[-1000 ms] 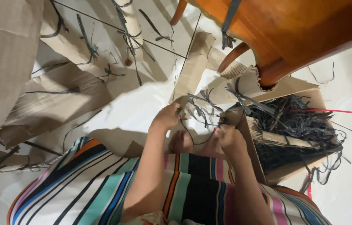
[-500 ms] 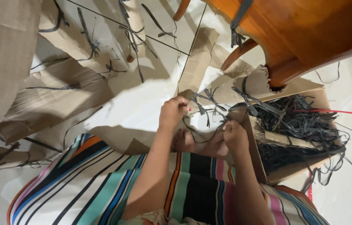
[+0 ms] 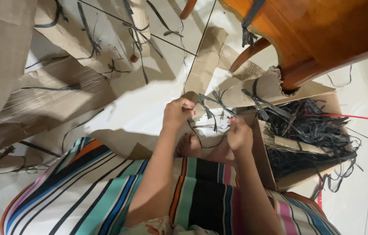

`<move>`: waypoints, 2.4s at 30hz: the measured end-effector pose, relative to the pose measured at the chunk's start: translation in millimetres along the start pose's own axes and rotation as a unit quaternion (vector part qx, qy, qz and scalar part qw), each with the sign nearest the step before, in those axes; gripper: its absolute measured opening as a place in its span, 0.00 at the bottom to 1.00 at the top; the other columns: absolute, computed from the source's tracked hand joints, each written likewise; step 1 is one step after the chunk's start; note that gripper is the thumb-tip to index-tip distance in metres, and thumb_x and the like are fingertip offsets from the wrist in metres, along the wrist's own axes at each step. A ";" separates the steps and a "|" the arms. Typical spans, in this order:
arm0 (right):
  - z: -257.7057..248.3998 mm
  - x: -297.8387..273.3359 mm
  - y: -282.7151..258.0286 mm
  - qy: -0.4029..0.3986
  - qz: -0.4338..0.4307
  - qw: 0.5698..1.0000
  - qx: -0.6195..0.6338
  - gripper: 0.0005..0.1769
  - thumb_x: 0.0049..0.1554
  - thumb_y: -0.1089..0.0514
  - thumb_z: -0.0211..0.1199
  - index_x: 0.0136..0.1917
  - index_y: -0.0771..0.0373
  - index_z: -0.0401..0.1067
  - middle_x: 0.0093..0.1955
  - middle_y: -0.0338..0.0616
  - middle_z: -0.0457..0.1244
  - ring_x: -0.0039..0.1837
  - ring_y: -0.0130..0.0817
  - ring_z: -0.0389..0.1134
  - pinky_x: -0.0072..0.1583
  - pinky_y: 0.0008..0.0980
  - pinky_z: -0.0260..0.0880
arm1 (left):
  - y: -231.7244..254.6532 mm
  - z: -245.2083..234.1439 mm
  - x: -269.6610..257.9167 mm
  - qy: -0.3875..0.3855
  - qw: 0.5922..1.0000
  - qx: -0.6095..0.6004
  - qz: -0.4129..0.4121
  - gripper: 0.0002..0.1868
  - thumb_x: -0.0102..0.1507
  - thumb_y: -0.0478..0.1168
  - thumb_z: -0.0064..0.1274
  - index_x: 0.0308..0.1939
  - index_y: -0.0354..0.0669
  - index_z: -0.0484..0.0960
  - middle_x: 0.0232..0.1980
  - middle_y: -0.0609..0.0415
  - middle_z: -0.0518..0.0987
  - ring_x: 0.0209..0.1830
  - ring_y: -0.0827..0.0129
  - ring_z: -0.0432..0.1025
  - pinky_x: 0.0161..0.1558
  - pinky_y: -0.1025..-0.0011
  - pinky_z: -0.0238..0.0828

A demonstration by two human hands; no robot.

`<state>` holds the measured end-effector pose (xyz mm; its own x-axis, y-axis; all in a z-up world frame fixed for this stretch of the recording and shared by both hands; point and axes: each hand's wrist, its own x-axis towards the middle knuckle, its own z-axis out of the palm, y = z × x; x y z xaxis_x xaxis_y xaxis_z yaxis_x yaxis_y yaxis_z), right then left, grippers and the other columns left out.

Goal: Wrapping a wooden chair leg with protective cardboard and securing it with plastic ties

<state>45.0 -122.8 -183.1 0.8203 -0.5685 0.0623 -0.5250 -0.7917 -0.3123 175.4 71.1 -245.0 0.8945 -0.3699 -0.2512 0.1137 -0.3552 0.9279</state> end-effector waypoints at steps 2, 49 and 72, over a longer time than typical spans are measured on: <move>5.7 4.9 -6.0 -0.031 0.022 0.999 -0.021 0.15 0.66 0.46 0.50 0.57 0.53 0.73 0.42 0.57 0.71 0.53 0.59 0.73 0.54 0.56 0.73 | -1.2 -2.1 1.4 -0.010 1.000 0.002 -0.004 0.12 0.57 0.35 0.66 0.43 0.57 0.87 0.42 0.61 0.88 0.49 0.59 0.81 0.55 0.59 0.76; 30.4 -36.5 -14.6 -0.064 -0.180 0.980 0.049 0.07 0.61 0.48 0.61 0.49 0.45 0.78 0.34 0.47 0.70 0.42 0.55 0.73 0.44 0.52 0.74 | 22.2 -8.0 -110.1 -0.108 0.919 0.347 0.153 0.07 0.63 0.39 0.51 0.35 0.58 0.84 0.41 0.58 0.84 0.54 0.56 0.76 0.60 0.52 0.66; 28.8 -29.1 -25.3 -0.249 -0.006 0.867 0.432 0.03 0.57 0.66 0.70 0.45 0.69 0.81 0.47 0.56 0.71 0.43 0.38 0.70 0.43 0.38 0.74 | 16.7 5.8 -52.5 -0.115 0.946 0.274 0.129 0.09 0.61 0.35 0.52 0.43 0.51 0.71 0.32 0.50 0.83 0.37 0.49 0.82 0.42 0.56 0.81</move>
<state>40.9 -79.8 -204.3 0.9336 -0.2247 -0.2793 -0.3264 -0.2111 -0.9213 127.9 79.6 -217.9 0.7369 -0.6598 -0.1468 -0.3939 -0.5957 0.7000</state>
